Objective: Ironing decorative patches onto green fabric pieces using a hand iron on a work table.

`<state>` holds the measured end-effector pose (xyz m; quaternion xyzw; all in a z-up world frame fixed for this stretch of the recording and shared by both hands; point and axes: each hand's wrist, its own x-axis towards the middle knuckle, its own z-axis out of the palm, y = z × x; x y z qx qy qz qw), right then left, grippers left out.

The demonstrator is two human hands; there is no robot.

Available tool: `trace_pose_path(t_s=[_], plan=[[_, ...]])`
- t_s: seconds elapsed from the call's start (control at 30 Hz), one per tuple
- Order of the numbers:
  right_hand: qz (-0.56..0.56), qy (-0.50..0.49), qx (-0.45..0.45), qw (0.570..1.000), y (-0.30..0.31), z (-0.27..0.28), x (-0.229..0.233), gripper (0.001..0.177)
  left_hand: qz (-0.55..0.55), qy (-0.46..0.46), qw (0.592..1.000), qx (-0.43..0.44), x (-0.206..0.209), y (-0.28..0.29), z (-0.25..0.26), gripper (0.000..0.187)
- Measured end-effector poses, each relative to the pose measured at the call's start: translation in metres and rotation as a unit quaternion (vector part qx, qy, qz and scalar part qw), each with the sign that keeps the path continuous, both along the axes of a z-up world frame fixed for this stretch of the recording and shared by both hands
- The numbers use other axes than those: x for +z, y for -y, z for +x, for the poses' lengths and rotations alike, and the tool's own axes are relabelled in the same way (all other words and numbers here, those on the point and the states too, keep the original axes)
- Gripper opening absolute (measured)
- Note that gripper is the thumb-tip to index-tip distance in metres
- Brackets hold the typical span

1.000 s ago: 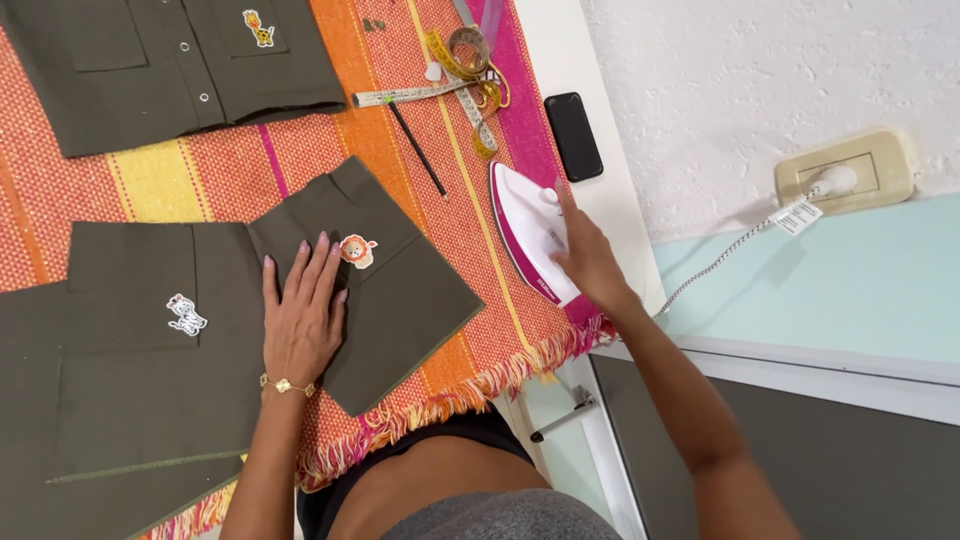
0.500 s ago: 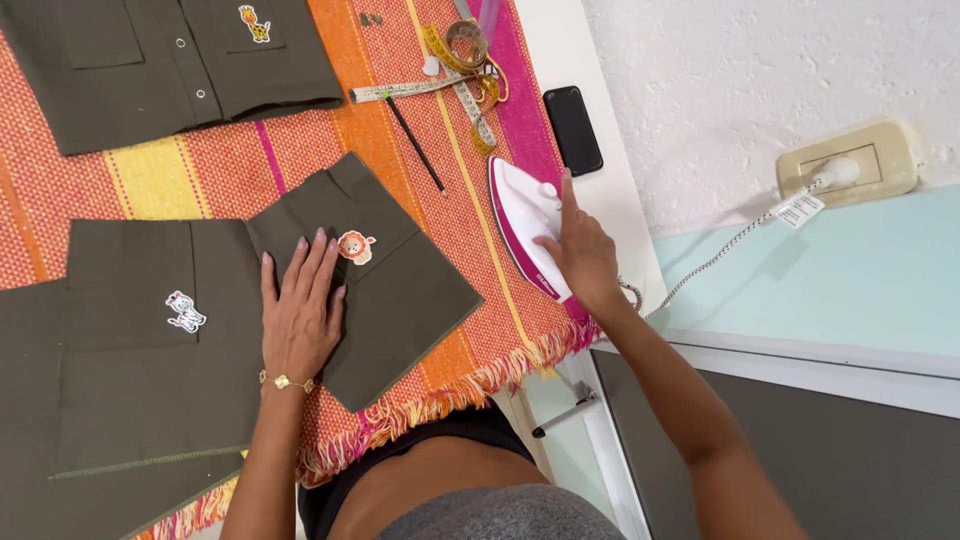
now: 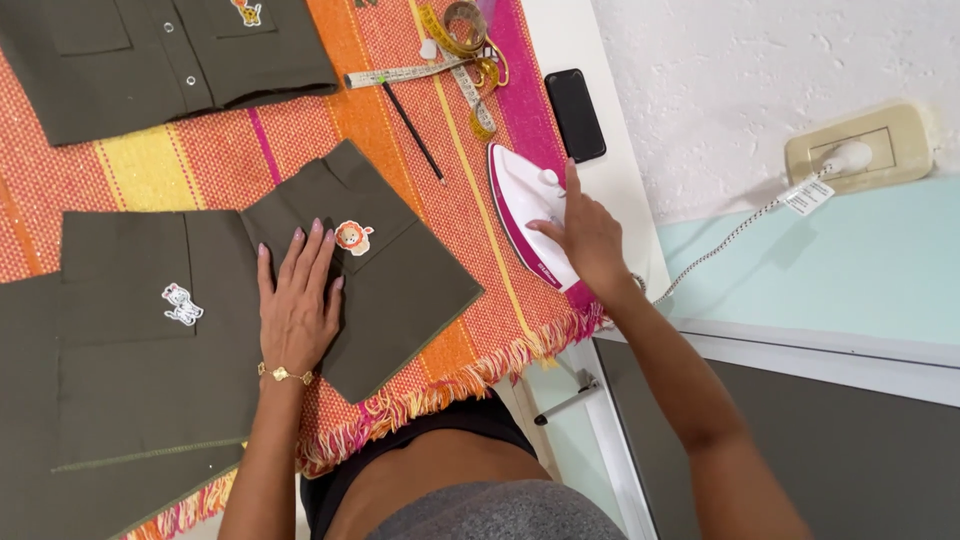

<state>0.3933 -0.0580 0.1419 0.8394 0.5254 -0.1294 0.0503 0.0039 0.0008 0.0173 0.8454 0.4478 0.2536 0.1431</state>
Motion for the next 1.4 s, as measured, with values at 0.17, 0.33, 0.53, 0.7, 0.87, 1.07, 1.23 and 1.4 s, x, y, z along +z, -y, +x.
trace_pose_path(t_s=[0.17, 0.33, 0.53, 0.7, 0.87, 1.07, 1.23, 1.4], plan=[[0.017, -0.092, 0.035, 0.995, 0.008, 0.001, 0.009, 0.116, 0.001, -0.001, 1.0, 0.0, 0.0, 0.001, -0.001, 0.063], [0.03, -0.062, 0.001, 0.998, 0.0, -0.011, 0.011, 0.091, -0.002, 0.001, 1.0, -0.004, 0.0, 0.002, 0.0, 0.062], [0.05, -0.06, -0.033, 0.996, -0.006, 0.033, 0.006, 0.089, 0.009, 0.001, 1.0, -0.003, -0.001, 0.0, 0.0, 0.063], [0.021, -0.165, -0.07, 0.984, 0.01, 0.035, 0.009, 0.065, 0.016, 0.016, 1.0, -0.009, -0.001, 0.001, -0.002, 0.066], [-0.058, -0.206, -0.008, 0.977, -0.013, 0.014, 0.024, 0.043, 0.013, 0.045, 0.999, 0.01, 0.0, 0.0, -0.006, 0.076], [-0.048, -0.247, 0.092, 0.963, -0.035, -0.087, 0.048, 0.047, -0.031, 0.141, 0.989, 0.014, 0.002, -0.003, -0.008, 0.085], [-0.069, -0.257, 0.154, 0.951, -0.06, -0.145, 0.03, 0.047, -0.035, 0.203, 0.978, 0.014, -0.001, -0.005, -0.011, 0.08], [-0.07, -0.221, 0.216, 0.948, -0.079, -0.155, 0.006, 0.048, -0.051, 0.213, 0.975, 0.019, -0.002, -0.005, -0.011, 0.072]])
